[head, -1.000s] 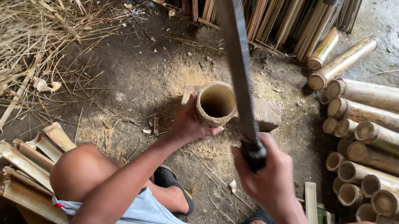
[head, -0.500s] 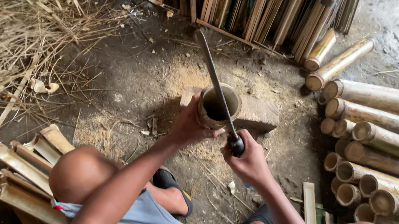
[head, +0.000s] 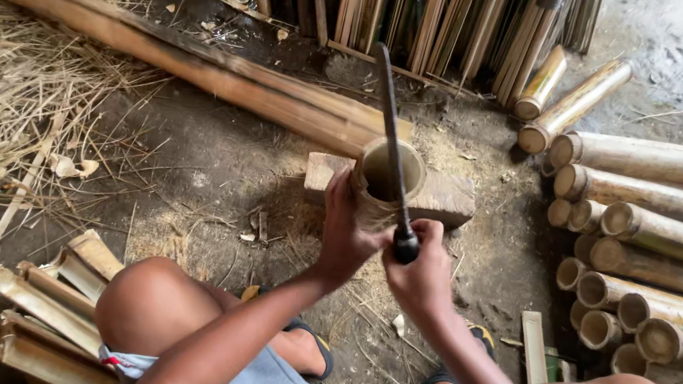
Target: The person uses a machete to split short bamboo sections into thin strips. They repeatedly strike the bamboo against a wooden block, then pull the split pieces apart by hand and set them aside.
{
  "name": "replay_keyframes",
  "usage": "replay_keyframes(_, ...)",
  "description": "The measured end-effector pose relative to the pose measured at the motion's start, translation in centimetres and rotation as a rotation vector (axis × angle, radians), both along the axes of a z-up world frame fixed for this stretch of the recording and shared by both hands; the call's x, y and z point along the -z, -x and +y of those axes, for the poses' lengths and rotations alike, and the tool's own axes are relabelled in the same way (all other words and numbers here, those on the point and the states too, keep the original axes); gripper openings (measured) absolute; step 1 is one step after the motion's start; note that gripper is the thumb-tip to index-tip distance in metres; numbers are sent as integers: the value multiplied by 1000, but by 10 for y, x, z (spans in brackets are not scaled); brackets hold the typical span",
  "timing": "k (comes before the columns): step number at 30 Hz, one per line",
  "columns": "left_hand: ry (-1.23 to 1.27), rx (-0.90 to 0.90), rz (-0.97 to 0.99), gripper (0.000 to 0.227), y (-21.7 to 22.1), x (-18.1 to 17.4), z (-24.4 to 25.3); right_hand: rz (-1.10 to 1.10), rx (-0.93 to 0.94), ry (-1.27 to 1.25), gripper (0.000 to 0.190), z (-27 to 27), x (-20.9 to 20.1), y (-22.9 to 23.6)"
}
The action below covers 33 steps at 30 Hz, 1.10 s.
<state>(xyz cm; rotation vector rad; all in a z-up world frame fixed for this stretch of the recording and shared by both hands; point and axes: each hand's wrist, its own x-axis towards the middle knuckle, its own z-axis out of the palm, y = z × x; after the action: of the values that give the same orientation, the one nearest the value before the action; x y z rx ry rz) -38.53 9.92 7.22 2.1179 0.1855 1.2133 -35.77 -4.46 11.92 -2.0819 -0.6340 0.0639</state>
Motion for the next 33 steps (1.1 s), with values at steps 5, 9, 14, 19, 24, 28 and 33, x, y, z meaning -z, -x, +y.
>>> replay_keyframes(5, 903, 264, 41, 82, -4, -7, -15, 210, -164, 71, 46, -6, -42, 46)
replay_keyframes(9, 552, 156, 124, 77, -9, -4, 15, 35, -370, -198, 45, -27, -70, 50)
replay_keyframes(14, 420, 354, 190, 86, 5, 6, 50, 45, -270, 1, 40, -35, -81, 26)
replay_keyframes(19, 200, 417, 279, 86, 20, 3, 66, 32, -161, 146, 38, -26, -67, 19)
replay_keyframes(24, 418, 511, 328, 83, 24, -2, 68, -28, -228, 100, 32, -11, -54, 17)
replay_keyframes(28, 354, 517, 269, 82, 23, -3, 65, 87, -168, 211, 33, -11, -83, 23)
replay_keyframes(33, 417, 550, 230, 82, 20, 6, 68, -182, -113, -188, 29, -48, -126, 51)
